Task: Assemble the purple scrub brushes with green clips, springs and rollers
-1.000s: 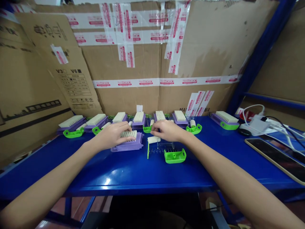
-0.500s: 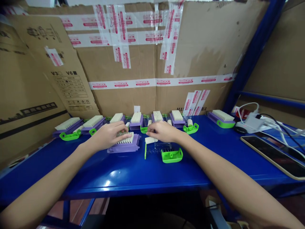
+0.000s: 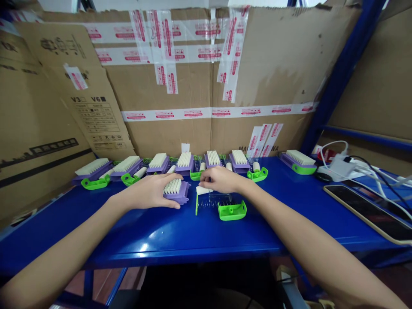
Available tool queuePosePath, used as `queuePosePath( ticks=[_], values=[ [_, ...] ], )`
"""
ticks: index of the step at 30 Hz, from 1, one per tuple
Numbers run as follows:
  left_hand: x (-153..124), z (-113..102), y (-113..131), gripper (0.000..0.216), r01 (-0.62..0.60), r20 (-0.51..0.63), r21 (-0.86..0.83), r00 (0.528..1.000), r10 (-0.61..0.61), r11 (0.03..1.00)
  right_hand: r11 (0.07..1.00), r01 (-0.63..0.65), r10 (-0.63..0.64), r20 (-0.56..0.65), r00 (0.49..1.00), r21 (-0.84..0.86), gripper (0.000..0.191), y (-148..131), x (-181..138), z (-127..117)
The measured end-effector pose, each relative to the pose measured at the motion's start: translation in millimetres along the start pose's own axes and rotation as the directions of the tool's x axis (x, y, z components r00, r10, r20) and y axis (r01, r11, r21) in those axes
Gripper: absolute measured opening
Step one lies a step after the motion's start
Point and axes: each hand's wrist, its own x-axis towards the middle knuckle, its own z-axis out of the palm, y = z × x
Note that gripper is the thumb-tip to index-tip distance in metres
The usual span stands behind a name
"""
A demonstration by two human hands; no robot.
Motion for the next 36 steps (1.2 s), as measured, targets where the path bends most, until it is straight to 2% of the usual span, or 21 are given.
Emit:
queuePosePath(
  ticks=[4, 8, 12, 17, 20, 24, 26, 28, 31, 33, 36],
  values=[
    [2, 0, 3, 0.089, 0.028, 0.013, 0.026, 1.0, -0.028, 0.999, 0.999, -0.041, 0.041, 0.013, 0.999, 0.026, 0.029, 3, 1, 3],
    [2, 0, 2, 0.089, 0.019, -0.028, 0.001, 0.999, -0.019, 1.0, 0.999, -0.032, 0.032, 0.009, 0.999, 0.011, 0.029, 3, 0, 2],
    [2, 0, -2, 0.086, -0.007, -0.156, -0.087, 0.988, -0.007, 0.996, 0.999, -0.033, 0.033, -0.005, 0.999, -0.004, 0.028, 0, -1, -2],
    [2, 1, -5, 0.077, -0.049, -0.316, -0.176, 0.949, -0.009, 0.983, 1.0, -0.021, 0.02, -0.014, 1.0, -0.011, 0.027, 2, -1, -1],
    [3, 4, -3, 0.07, -0.113, -0.392, -0.32, 0.919, -0.023, 0.941, 0.999, -0.02, 0.02, -0.022, 1.0, -0.026, 0.027, 3, -1, 0],
    [9, 11, 1, 0.062, -0.196, -0.469, -0.573, 0.875, -0.121, 0.796, 0.999, -0.037, 0.036, -0.035, 0.999, -0.034, 0.027, 0, -2, -3],
    [13, 15, 1, 0.063, -0.19, -0.453, -0.676, 0.869, -0.199, 0.712, 0.999, -0.04, 0.039, -0.047, 0.998, -0.029, 0.027, -2, -3, -4],
    [17, 18, 0, 0.068, -0.155, -0.394, -0.787, 0.871, -0.293, 0.598, 0.999, -0.045, 0.044, -0.06, 0.997, -0.018, 0.027, -3, -3, -6],
    [20, 21, -3, 0.075, -0.092, -0.246, -0.927, 0.881, -0.405, 0.365, 0.998, -0.059, 0.058, -0.069, 0.996, -0.01, 0.026, -2, -3, -6],
    [20, 21, -3, 0.077, -0.057, -0.15, -0.973, 0.892, -0.427, 0.223, 0.998, -0.062, 0.061, -0.068, 0.996, -0.016, 0.024, -1, -3, -6],
    [19, 15, -2, 0.08, -0.017, -0.04, -0.998, 0.911, -0.41, 0.06, 0.999, -0.029, 0.027, -0.052, 0.998, -0.025, 0.024, 0, -4, -7]
  ],
)
